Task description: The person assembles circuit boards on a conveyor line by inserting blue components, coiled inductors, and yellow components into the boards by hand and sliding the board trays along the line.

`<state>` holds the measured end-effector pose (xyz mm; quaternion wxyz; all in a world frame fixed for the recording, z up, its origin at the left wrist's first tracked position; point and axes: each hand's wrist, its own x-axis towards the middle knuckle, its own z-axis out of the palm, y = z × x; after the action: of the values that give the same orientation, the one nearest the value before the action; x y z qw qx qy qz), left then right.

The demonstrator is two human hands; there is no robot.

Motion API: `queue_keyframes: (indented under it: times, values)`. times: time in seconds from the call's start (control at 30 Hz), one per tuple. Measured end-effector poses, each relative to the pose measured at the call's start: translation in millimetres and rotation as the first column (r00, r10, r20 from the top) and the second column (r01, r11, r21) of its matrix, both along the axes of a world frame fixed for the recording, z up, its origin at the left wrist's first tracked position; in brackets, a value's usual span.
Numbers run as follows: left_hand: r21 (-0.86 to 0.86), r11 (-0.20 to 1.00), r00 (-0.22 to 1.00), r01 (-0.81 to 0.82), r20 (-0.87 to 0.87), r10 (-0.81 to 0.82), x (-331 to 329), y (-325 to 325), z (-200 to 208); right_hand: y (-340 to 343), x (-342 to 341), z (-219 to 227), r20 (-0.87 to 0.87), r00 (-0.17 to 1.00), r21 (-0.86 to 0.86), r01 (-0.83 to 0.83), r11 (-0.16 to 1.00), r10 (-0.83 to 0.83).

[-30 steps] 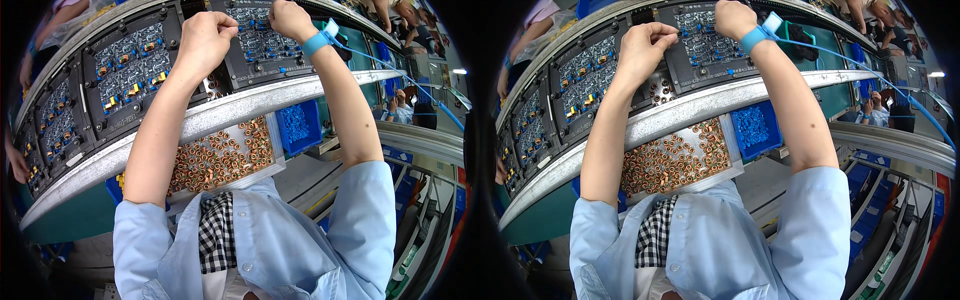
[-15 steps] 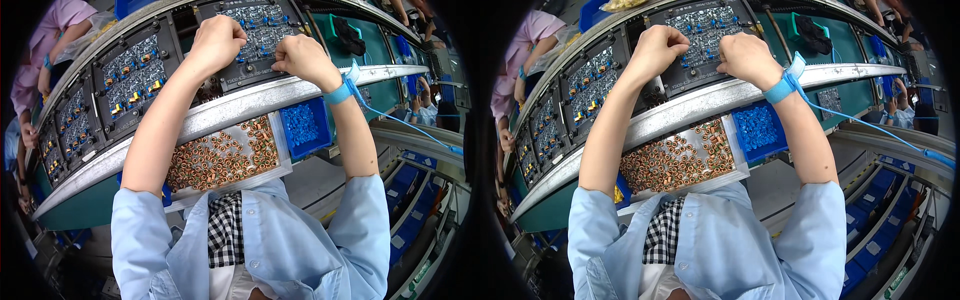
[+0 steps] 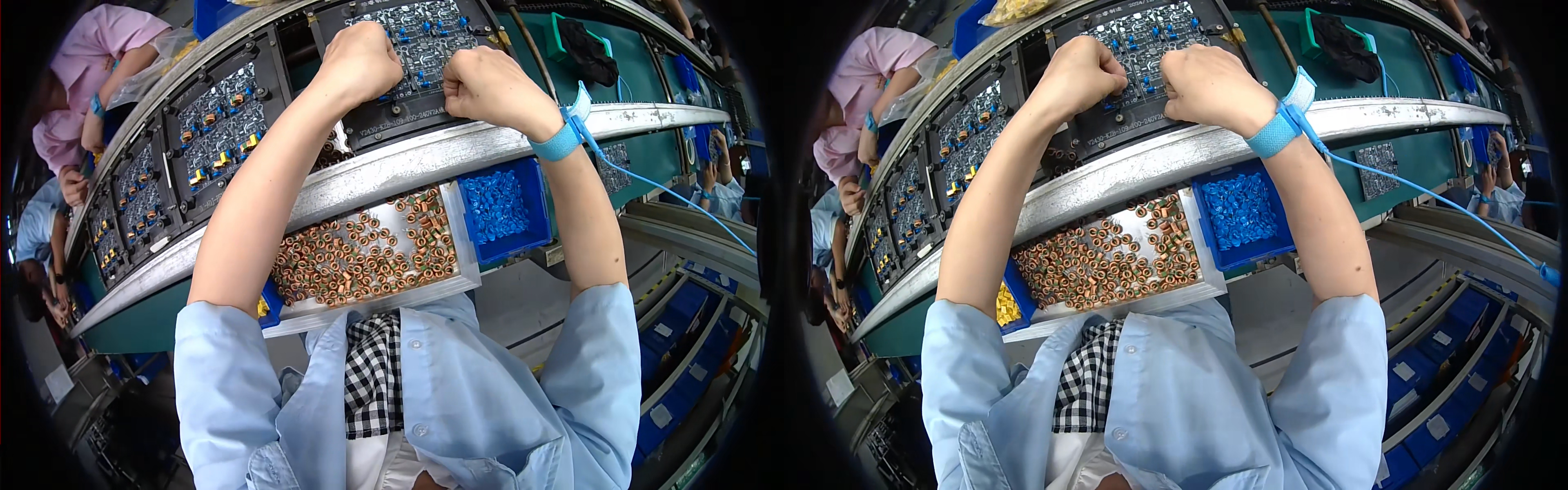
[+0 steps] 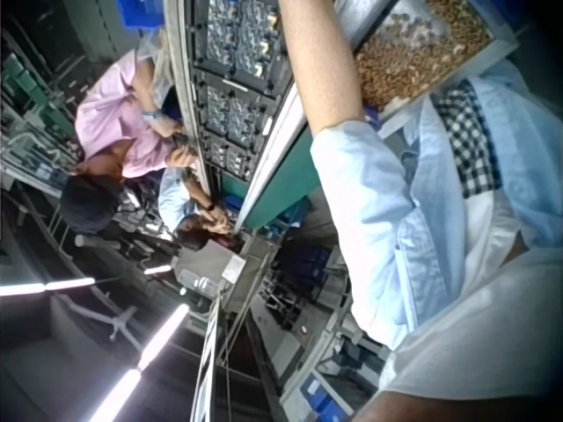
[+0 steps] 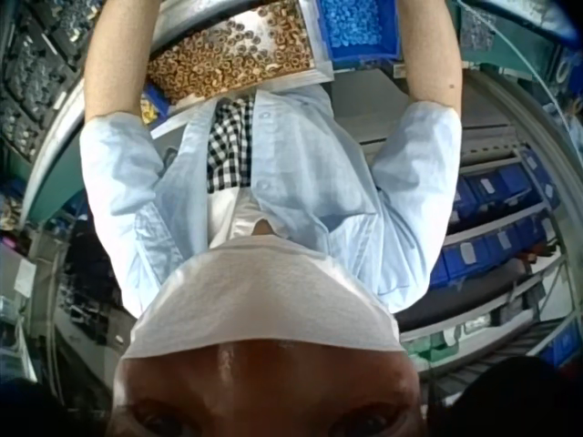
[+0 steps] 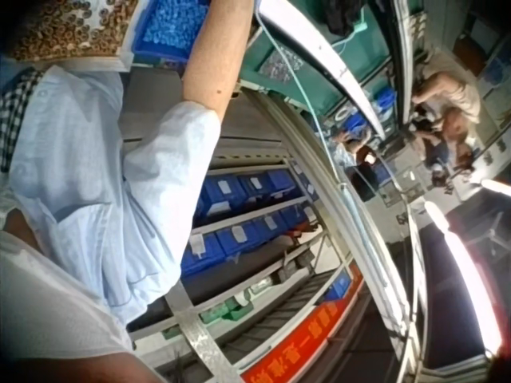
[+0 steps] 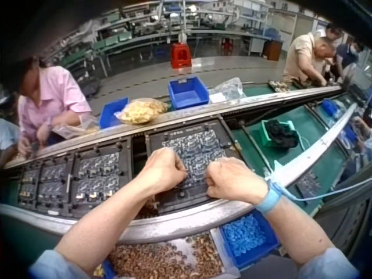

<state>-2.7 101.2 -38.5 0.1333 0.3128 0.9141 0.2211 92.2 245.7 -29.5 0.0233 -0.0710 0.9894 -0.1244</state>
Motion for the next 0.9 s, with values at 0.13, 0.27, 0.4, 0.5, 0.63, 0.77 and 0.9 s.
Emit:
queue_keyframes:
  times: [0.13, 0.27, 0.4, 0.5, 0.63, 0.77, 0.9]
  values:
    - [-0.033, 0.998, 0.999, -0.052, -0.004, 0.052, 0, 4, -1, 5, 11, -1, -0.103, 0.995, -0.051, -0.022, 0.998, 0.016]
    - [-0.041, 0.995, 0.995, -0.095, 0.029, 0.096, 0, 4, -1, 10, 19, -1, -0.195, 0.98, -0.084, 0.005, 0.996, -0.021]
    - [-0.001, 0.996, 0.995, -0.093, 0.041, 0.093, 2, 2, -1, 15, 24, -2, -0.195, 0.979, -0.254, 0.002, 0.967, -0.054]
    - [-0.022, 0.995, 0.995, -0.093, 0.041, 0.094, 4, 5, 0, 21, 27, -3, -0.218, 0.97, -0.301, 0.04, 0.953, -0.109]
    - [-0.03, 0.996, 0.994, -0.082, 0.077, 0.084, 4, 5, 4, 33, 27, -5, -0.254, 0.942, -0.39, 0.108, 0.915, -0.22]
    - [0.01, 0.999, 0.982, -0.045, 0.182, 0.042, 6, 4, 8, 42, 23, -7, -0.272, 0.913, -0.45, 0.158, 0.879, -0.303]
    - [0.018, 1.0, 0.996, 0.0, 0.093, -0.002, 9, 7, 6, 51, 13, -12, -0.01, 0.901, -0.42, 0.389, 0.82, -0.433]
